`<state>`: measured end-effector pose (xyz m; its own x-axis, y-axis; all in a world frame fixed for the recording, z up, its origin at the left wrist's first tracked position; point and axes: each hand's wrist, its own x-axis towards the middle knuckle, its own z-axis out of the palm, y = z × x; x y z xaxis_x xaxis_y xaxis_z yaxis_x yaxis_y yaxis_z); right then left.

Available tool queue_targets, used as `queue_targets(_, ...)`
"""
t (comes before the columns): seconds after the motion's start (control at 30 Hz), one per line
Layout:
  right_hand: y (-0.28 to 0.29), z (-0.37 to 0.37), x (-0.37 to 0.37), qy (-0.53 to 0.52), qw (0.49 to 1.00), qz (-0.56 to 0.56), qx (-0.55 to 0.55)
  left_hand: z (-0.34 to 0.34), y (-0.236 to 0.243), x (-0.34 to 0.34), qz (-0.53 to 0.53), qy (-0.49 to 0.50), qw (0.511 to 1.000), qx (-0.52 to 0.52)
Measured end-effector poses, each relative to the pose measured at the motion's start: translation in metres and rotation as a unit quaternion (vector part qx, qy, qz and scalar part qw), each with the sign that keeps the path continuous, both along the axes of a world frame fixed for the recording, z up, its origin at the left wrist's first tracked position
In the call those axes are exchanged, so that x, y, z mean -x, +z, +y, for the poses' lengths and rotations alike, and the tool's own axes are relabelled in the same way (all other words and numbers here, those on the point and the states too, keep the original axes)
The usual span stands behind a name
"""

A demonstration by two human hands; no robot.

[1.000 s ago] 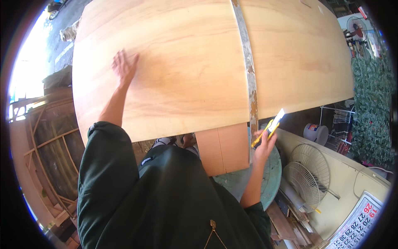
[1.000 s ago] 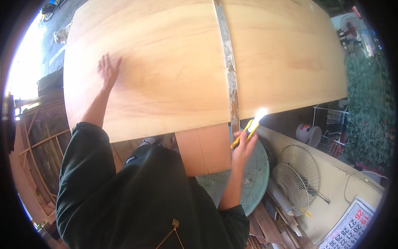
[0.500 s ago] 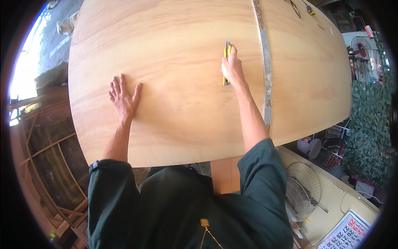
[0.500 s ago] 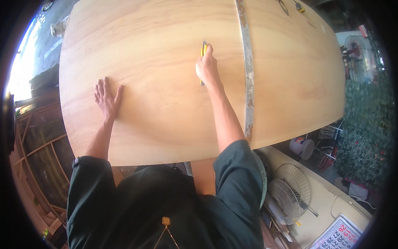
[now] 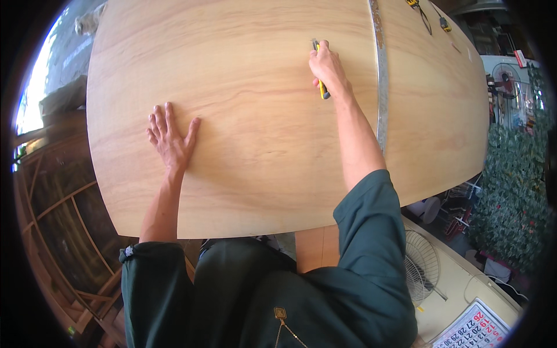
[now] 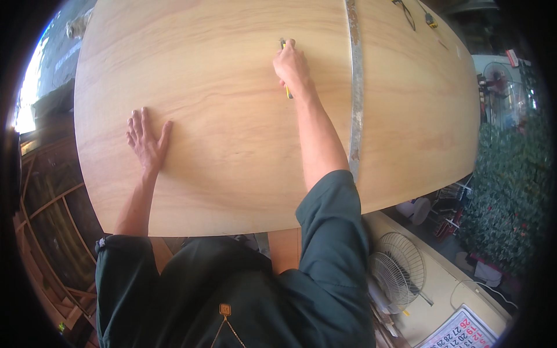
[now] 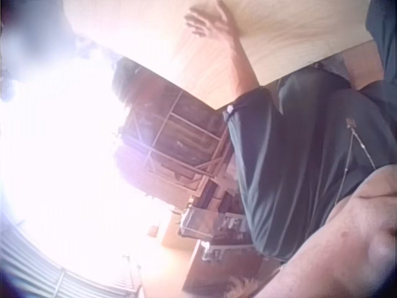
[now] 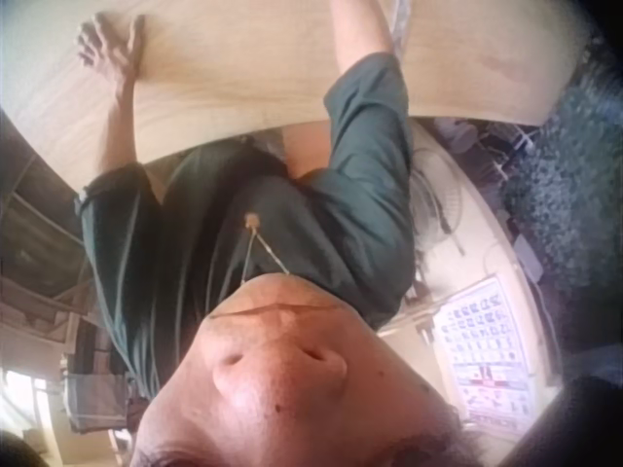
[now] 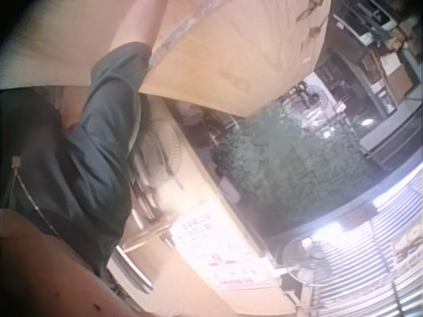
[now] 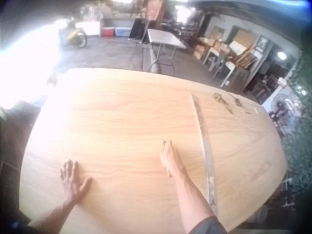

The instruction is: The person measures and marks a large sheet of plywood with a tape measure and pencil. They then use a metal straightedge and a utility knife to score and cut the plywood into smaller rectangular pieces, separating the cut sections and moving them aside.

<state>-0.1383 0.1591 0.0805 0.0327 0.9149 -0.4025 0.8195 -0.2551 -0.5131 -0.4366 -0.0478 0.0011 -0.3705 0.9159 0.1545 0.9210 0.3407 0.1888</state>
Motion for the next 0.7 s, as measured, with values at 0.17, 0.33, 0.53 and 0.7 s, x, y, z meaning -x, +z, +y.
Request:
queue_targets(0.17,0.005,0.001,-0.001,0.008,1.000,-0.001,0.021,0.000,0.003,-0.002,-0.012,0.000,1.000,-0.009)
queue_targets(0.33,0.006,0.004,0.002,0.016,0.999,-0.021,0.038,0.001,0.010,-0.004,-0.021,0.005,1.000,0.004)
queue_targets(0.53,0.011,0.010,0.007,0.006,0.996,-0.050,0.077,0.001,0.007,-0.002,-0.019,0.003,1.000,-0.005)
queue_targets(0.7,0.013,0.011,0.006,0.016,0.991,-0.058,0.117,0.000,0.004,-0.002,-0.012,0.006,1.000,-0.016)
